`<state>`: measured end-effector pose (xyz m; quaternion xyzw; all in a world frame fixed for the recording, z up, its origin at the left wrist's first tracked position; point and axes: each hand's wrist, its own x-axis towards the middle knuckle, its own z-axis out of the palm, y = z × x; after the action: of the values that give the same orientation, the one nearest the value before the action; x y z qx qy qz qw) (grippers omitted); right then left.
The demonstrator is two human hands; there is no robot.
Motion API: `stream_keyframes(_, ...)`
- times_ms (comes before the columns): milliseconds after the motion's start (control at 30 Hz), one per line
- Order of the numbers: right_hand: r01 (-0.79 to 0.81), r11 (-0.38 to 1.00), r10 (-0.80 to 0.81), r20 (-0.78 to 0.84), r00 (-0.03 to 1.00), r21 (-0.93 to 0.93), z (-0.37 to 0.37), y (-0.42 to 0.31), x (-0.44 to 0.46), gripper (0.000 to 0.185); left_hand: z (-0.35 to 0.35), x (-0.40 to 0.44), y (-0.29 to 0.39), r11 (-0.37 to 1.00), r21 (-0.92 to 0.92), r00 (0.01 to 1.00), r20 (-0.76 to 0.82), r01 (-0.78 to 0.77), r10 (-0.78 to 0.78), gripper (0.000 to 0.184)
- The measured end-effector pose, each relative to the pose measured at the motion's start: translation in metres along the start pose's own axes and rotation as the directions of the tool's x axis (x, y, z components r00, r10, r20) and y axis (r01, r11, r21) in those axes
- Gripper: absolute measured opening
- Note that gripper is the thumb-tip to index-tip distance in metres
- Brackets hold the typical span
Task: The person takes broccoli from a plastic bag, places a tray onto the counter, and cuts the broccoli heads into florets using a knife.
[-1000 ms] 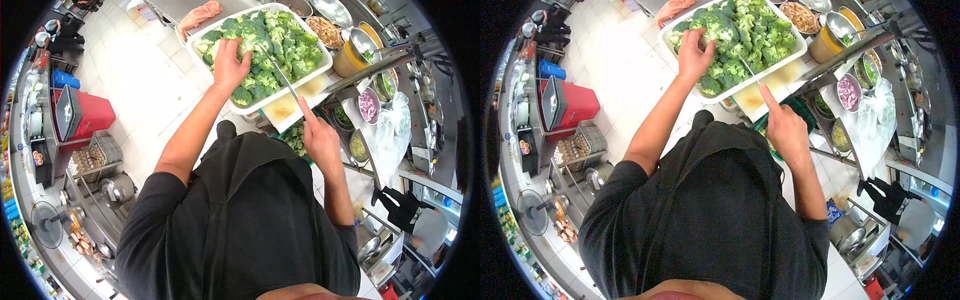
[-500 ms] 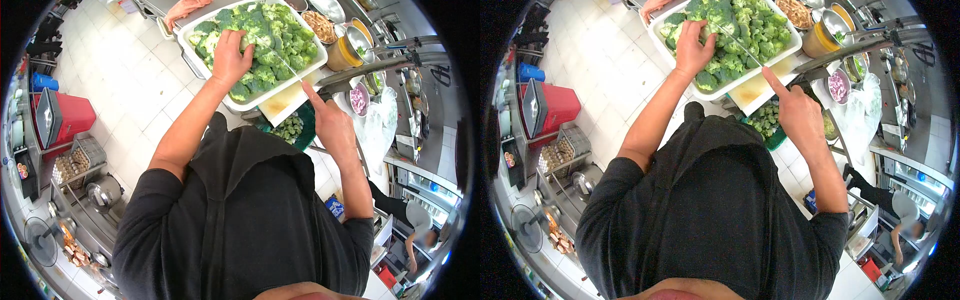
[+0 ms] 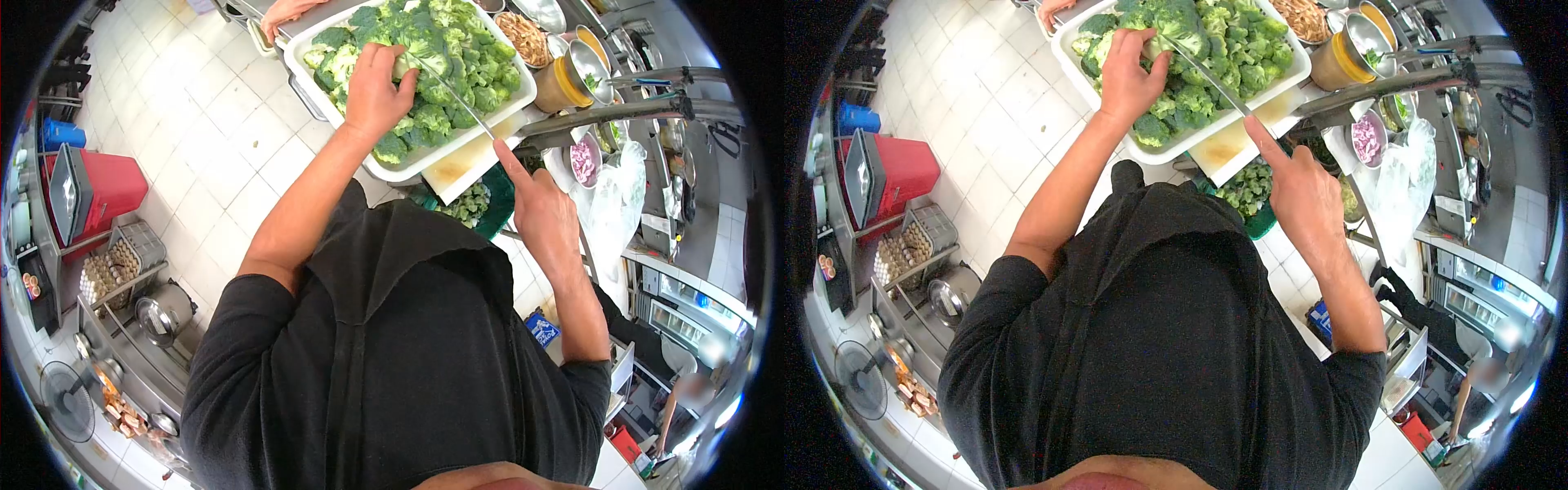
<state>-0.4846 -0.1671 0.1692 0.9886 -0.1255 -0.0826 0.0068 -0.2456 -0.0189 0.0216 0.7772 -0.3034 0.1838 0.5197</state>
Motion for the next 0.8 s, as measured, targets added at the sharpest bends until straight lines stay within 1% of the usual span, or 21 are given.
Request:
stream_keyframes(67, -0.001, 1.0, 0.002, -0.021, 1.0, 0.021, -0.001, -0.001, 0.003, 0.072, 0.002, 0.001, -0.001, 1.0, -0.005, 1.0, 0.0, -0.013, 0.013, 0.036)
stream_keyframes(200, -0.027, 1.0, 0.027, -0.006, 1.0, 0.01, 0.0, 0.0, 0.011, 0.073, 0.005, 0.005, -0.005, 1.0, 0.0, 1.0, -0.002, -0.024, 0.024, 0.036)
stream_keyframes(267, -0.037, 0.999, 0.037, -0.008, 0.999, -0.005, 0.0, -0.002, 0.015, 0.075, 0.005, 0.006, -0.003, 0.998, 0.039, 0.999, -0.007, -0.048, 0.048, 0.037)
stream_keyframes(367, -0.011, 1.0, 0.012, 0.028, 1.0, -0.012, 0.001, 0.0, 0.024, 0.089, 0.007, 0.006, -0.003, 0.995, 0.076, 0.997, -0.035, -0.071, 0.074, 0.036)
stream_keyframes(400, -0.005, 1.0, 0.005, 0.027, 1.0, -0.003, 0.0, 0.001, 0.026, 0.089, 0.009, 0.008, -0.002, 0.993, 0.084, 0.995, -0.049, -0.078, 0.083, 0.036)
stream_keyframes(433, 0.0, 1.0, 0.0, 0.027, 1.0, 0.006, -0.002, 0.0, 0.028, 0.088, 0.008, 0.007, 0.002, 0.999, 0.031, 1.0, -0.002, 0.007, -0.007, 0.036)
stream_keyframes(533, 0.02, 0.999, -0.021, 0.023, 1.0, 0.031, -0.001, -0.002, 0.03, 0.087, 0.009, 0.009, -0.001, 1.0, 0.022, 1.0, -0.015, -0.017, 0.018, 0.036)
stream_keyframes(567, 0.027, 0.999, -0.028, 0.017, 0.999, 0.038, 0.0, -0.003, 0.031, 0.086, 0.009, 0.009, 0.0, 1.0, 0.028, 1.0, 0.007, -0.004, 0.004, 0.036)
stream_keyframes(667, 0.045, 0.998, -0.044, -0.029, 0.999, 0.045, 0.004, -0.005, 0.037, 0.084, 0.009, 0.008, 0.003, 0.996, 0.061, 0.998, -0.012, -0.057, 0.058, 0.036)
stream_keyframes(700, 0.066, 0.994, -0.063, -0.035, 0.997, 0.091, 0.009, 0.0, 0.038, 0.078, 0.007, 0.009, 0.003, 0.996, 0.068, 0.998, -0.002, -0.059, 0.059, 0.036)
stream_keyframes(800, 0.052, 0.957, -0.067, 0.044, 0.997, 0.286, 0.008, 0.013, 0.034, 0.074, 0.005, 0.01, 0.004, 0.996, 0.062, 0.997, 0.041, -0.061, 0.059, 0.037)
